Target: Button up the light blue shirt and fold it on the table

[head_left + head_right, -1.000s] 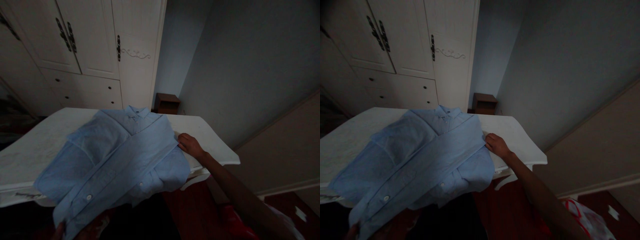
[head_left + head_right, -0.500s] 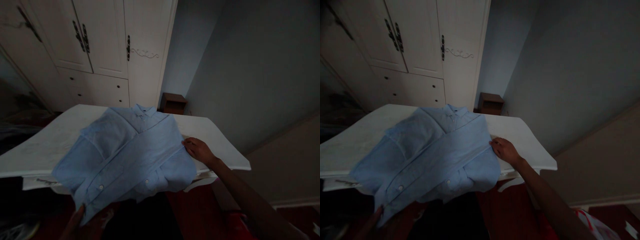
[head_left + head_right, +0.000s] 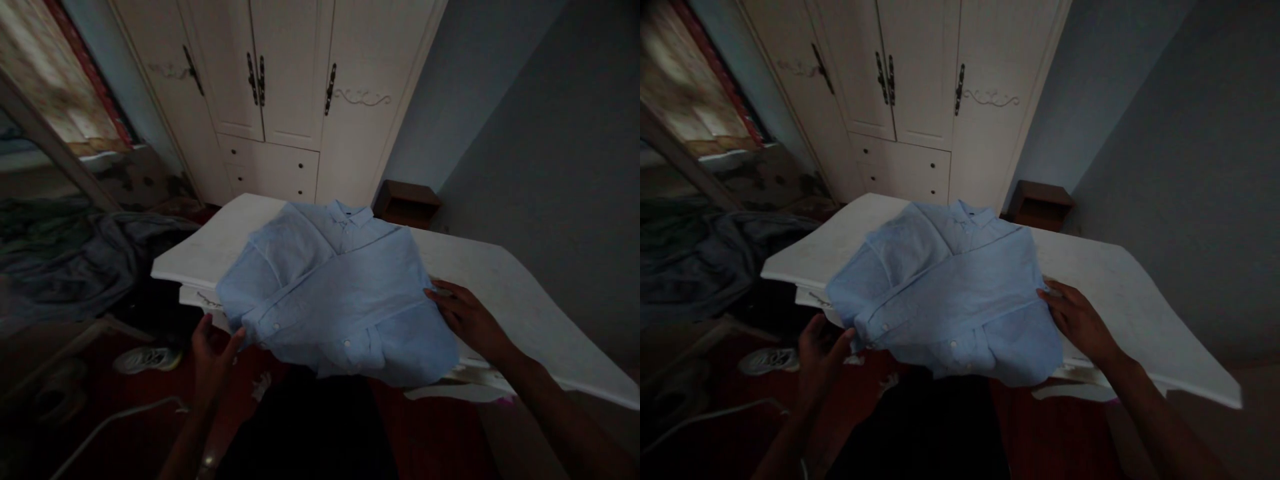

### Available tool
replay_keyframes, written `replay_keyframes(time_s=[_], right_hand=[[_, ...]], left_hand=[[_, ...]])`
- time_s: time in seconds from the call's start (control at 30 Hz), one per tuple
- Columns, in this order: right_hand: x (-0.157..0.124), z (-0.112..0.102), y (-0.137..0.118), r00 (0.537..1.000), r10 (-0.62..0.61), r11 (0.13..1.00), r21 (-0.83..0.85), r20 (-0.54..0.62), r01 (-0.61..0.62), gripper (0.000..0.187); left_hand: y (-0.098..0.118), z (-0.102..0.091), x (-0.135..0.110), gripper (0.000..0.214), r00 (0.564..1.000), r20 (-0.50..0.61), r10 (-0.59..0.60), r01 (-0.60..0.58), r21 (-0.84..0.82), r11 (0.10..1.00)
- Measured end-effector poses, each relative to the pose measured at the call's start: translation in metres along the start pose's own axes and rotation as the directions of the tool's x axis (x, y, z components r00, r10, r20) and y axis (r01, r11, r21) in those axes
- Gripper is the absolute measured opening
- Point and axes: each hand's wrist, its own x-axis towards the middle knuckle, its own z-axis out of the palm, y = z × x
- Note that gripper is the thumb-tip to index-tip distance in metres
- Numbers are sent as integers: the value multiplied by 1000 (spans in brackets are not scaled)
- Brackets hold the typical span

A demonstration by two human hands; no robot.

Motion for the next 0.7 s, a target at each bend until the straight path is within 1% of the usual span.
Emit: replay_keyframes(time_s=[0.07,0.13,0.23,0.3,0.37,0.4,0.43,0.5,0.63,0.7], right_hand=[[-1,1,1,1000,-9,1000,-1,-3,9,34],[-2,2,2,1000,-8,1000,-3,0,8,34],[-2,2,1,1000,19,1000,-21,-5,-19,34],[-3,2,0,999,37,999,-39,-11,-38,34],[-3,2,-2,999,45,997,-59,-15,-46,35],[-2,1,-2,999,48,996,-69,-16,-49,36],[-2,1,-3,999,50,996,-78,-18,-51,36],[-1,0,-5,998,56,995,-85,-21,-58,37],[1,-3,-11,996,89,991,-95,-5,-90,38],[1,-5,-13,995,97,990,-108,4,-96,39]], left_hand=[[4,0,8,85,998,58,8,-11,40,999],[4,0,17,81,992,125,11,-17,46,999],[0,-3,29,77,985,170,26,-33,39,999],[-4,-7,35,69,968,249,31,-35,12,999],[-7,-12,38,59,938,344,41,-42,-6,999],[-8,-14,39,55,926,373,47,-52,2,999],[-9,-17,39,51,922,384,53,-64,16,998],[-9,-21,38,48,927,372,57,-76,37,996],[-8,-29,31,48,955,294,31,-38,20,999],[-9,-34,27,46,965,261,31,-39,25,999]])
